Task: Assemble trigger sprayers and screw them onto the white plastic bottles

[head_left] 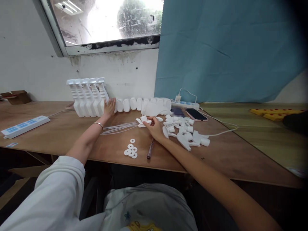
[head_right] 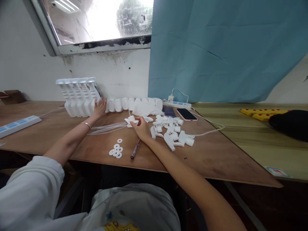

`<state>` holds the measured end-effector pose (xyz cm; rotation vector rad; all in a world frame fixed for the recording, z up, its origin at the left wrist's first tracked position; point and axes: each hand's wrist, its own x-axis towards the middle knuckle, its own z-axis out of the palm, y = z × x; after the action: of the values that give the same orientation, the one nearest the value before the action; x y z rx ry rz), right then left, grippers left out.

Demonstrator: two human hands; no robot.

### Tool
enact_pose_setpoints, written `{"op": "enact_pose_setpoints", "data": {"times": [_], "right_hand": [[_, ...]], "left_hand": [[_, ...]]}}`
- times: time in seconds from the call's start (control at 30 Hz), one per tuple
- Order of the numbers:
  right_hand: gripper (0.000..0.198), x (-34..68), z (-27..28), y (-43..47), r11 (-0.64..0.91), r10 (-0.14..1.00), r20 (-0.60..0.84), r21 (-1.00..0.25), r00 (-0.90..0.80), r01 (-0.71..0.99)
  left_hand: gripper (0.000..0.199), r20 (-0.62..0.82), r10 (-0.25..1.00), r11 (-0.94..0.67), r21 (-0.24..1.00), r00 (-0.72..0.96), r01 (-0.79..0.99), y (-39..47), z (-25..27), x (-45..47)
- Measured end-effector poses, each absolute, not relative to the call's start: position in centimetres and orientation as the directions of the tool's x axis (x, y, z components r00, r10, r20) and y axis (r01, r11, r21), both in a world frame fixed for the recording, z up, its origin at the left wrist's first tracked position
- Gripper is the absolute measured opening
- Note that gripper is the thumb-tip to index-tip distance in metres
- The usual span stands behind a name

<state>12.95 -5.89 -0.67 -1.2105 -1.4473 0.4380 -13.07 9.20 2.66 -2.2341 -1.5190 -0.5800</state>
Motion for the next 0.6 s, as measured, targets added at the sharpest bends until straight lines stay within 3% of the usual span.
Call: {"op": "enact_pose_setpoints", "data": {"times": [0.3, 0.4, 0.5, 0.6], "right_hand": [[0.031, 13.0, -0.4, -5.9, 0.41, 0.833, 0.509, -0.832, 0.218, 0.374], [0.032, 13.0, -0.4, -5.8, 0.412, 0.841, 0.492, -0.852, 0.225, 0.323], [0.034, 13.0, -0.4, -5.3, 0.417, 0.854, 0.454, -0.889, 0.254, 0.187], [0.032, 13.4, -0.4, -4.6, 0.423, 0.854, 0.408, -0.906, 0.323, 0.026]], "left_hand": [[0.085, 0.546, 0.718, -0.376, -0.219, 0.432, 0.9, 4.3, 3.6, -14.8], [0.085, 0.577, 0.698, -0.372, -0.215, 0.425, 0.903, 0.3, 4.5, -16.3], [0.086, 0.655, 0.667, -0.394, -0.094, 0.355, 0.914, -3.4, 5.8, -17.5], [0.085, 0.803, 0.576, -0.502, 0.199, 0.153, 0.842, -4.8, 7.3, -17.8]]}}
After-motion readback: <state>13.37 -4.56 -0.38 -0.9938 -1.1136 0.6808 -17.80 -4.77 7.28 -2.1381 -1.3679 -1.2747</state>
